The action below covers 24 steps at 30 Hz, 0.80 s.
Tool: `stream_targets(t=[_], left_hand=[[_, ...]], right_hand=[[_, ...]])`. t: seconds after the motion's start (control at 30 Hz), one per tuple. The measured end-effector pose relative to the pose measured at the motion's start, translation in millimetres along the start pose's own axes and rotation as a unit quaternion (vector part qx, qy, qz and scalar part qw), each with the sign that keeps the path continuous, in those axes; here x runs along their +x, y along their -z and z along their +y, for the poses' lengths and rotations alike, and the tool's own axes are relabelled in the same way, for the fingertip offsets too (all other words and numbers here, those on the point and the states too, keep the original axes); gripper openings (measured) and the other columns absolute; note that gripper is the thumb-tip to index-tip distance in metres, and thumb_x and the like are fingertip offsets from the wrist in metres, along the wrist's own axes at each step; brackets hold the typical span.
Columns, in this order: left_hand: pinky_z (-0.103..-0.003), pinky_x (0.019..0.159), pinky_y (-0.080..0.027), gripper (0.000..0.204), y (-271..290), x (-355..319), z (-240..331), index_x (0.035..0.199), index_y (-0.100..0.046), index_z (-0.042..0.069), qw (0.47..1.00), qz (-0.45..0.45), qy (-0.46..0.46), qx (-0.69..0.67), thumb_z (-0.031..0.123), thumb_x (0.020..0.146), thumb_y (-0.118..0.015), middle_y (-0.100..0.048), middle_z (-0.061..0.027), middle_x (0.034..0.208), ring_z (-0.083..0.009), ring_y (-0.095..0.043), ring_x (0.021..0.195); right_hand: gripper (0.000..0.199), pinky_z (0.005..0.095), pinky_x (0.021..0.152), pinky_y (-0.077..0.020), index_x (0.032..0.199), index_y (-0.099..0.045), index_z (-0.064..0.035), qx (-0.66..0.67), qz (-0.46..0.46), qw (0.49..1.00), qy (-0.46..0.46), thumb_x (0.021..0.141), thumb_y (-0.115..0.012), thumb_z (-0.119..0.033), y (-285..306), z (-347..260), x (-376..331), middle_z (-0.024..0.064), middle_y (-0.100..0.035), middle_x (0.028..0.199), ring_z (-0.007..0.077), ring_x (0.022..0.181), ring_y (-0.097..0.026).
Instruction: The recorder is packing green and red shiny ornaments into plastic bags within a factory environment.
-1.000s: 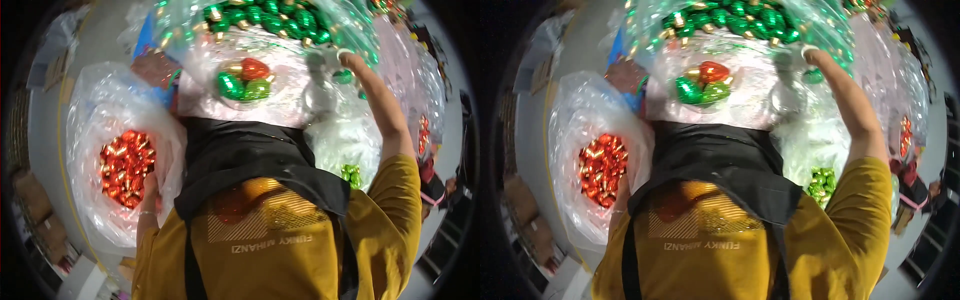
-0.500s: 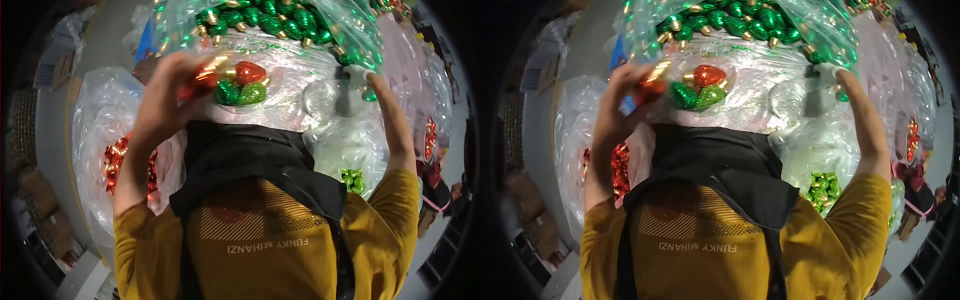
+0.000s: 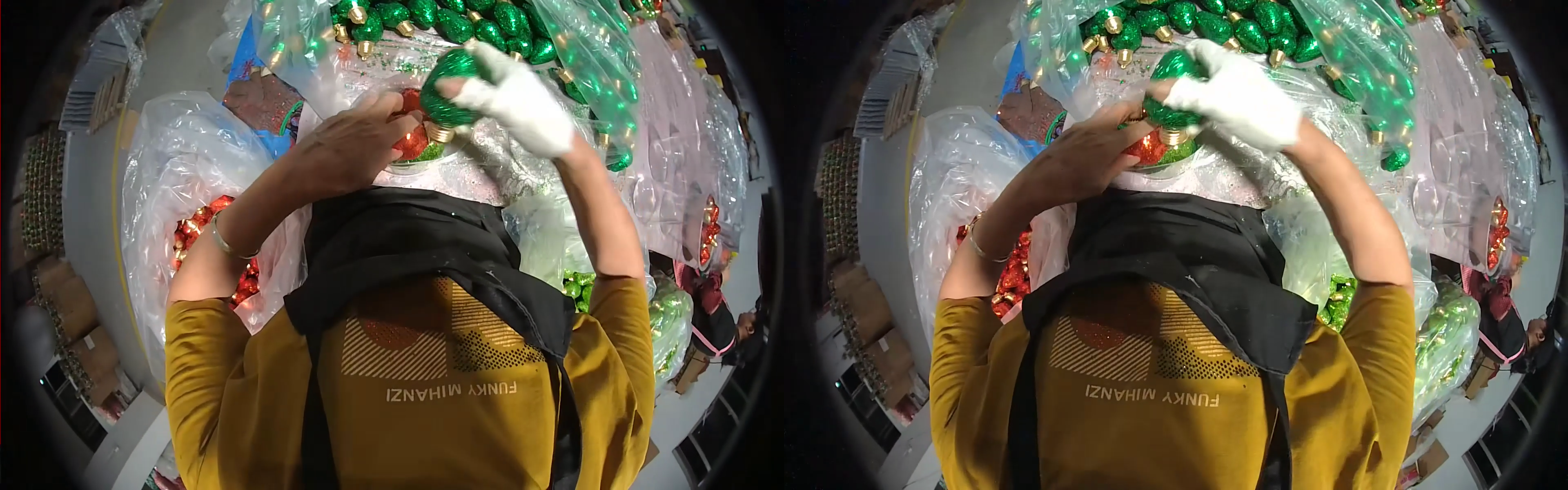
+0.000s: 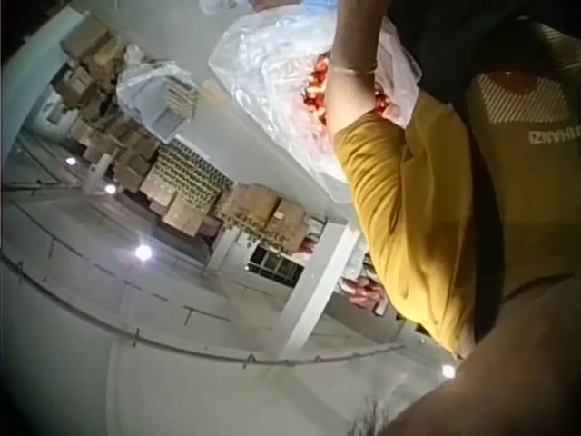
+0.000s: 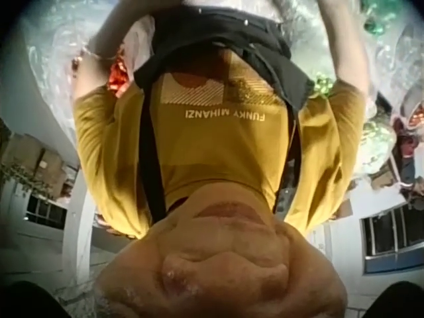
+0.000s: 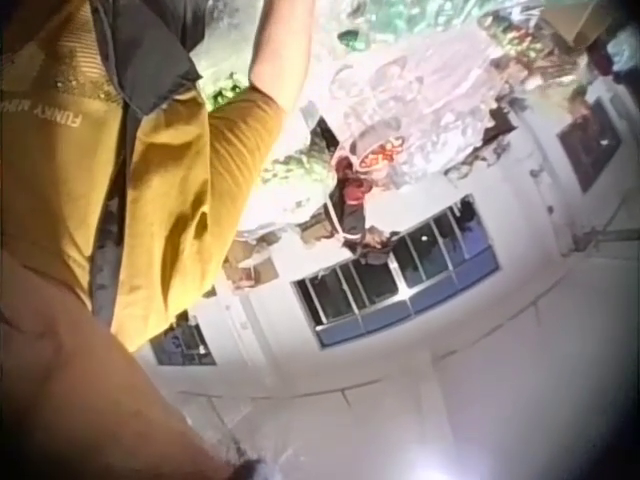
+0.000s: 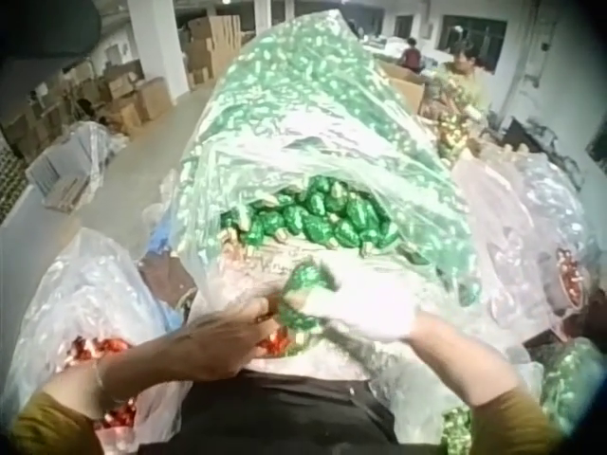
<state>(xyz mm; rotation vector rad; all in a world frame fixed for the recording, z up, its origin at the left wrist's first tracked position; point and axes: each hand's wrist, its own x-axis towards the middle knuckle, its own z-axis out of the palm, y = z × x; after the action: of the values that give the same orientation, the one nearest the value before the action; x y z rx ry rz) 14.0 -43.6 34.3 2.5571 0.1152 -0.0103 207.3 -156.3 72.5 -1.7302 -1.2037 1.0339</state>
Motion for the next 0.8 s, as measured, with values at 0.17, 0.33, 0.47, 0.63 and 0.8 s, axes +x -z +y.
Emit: stream_targets(t=[0.17, 0.33, 0.47, 0.63, 0.8], left_hand=[[-0.039, 0.093, -0.04, 0.04, -21.1, -19.9, -6.3, 0.116, -0.054, -0.001, 0.992, 0.089, -0.072, -0.048, 0.01, 0.079, -0.063, -0.05, -0.0168, 0.123, -0.0324, -0.05, 0.11], [-0.04, 0.094, -0.039, 0.036, -32.9, -23.6, -6.7, 0.113, -0.058, 0.0, 0.99, 0.088, -0.109, 0.011, 0.012, 0.08, -0.064, -0.05, -0.0162, 0.124, -0.0314, -0.05, 0.11], [-0.04, 0.094, -0.039, 0.034, -39.0, -28.0, -11.0, 0.111, -0.06, 0.001, 0.98, 0.16, -0.099, -0.064, 0.011, 0.079, -0.066, -0.051, -0.0158, 0.122, -0.0315, -0.05, 0.109], [-0.041, 0.094, -0.04, 0.033, -37.1, -30.3, -4.8, 0.109, -0.061, 0.002, 0.98, 0.17, -0.061, -0.083, 0.009, 0.077, -0.067, -0.051, -0.0159, 0.124, -0.033, -0.049, 0.11], [-0.043, 0.093, -0.04, 0.033, -42.1, -34.5, -2.7, 0.109, -0.061, 0.003, 0.978, 0.191, -0.049, -0.06, 0.007, 0.077, -0.067, -0.048, -0.0175, 0.128, -0.0344, -0.048, 0.114]], right_hand=[[0.069, 0.0324, 0.096, -0.0423, 0.126, -0.05, 0.0025, -0.123, -0.08, 0.989, -0.001, 0.081, -0.066, -0.047, 0.5, 12.6, 35.7, 0.0186, -0.059, 0.114, 0.0211, 0.096, -0.059], [0.056, 0.0306, 0.088, -0.0453, 0.12, -0.052, 0.0032, -0.229, -0.089, 0.963, 0.109, 0.083, -0.067, -0.037, -11.9, 21.4, 45.5, 0.0156, -0.058, 0.112, 0.0194, 0.098, -0.057], [0.043, 0.0341, 0.081, -0.0476, 0.109, -0.06, -0.0013, -0.093, -0.011, 0.981, 0.172, 0.081, -0.068, -0.033, -18.3, 33.6, 38.3, 0.0144, -0.06, 0.107, 0.0234, 0.091, -0.059], [0.041, 0.0326, 0.085, -0.0465, 0.108, -0.061, -0.0037, -0.2, 0.002, 0.933, 0.299, 0.076, -0.072, -0.028, -35.0, 48.4, 16.2, 0.0146, -0.058, 0.112, 0.0257, 0.099, -0.056], [0.039, 0.0351, 0.087, -0.0461, 0.108, -0.062, -0.0062, -0.402, -0.007, 0.839, 0.366, 0.074, -0.071, -0.024, -22.0, 25.4, -5.6, 0.0145, -0.057, 0.11, 0.0305, 0.101, -0.055]])
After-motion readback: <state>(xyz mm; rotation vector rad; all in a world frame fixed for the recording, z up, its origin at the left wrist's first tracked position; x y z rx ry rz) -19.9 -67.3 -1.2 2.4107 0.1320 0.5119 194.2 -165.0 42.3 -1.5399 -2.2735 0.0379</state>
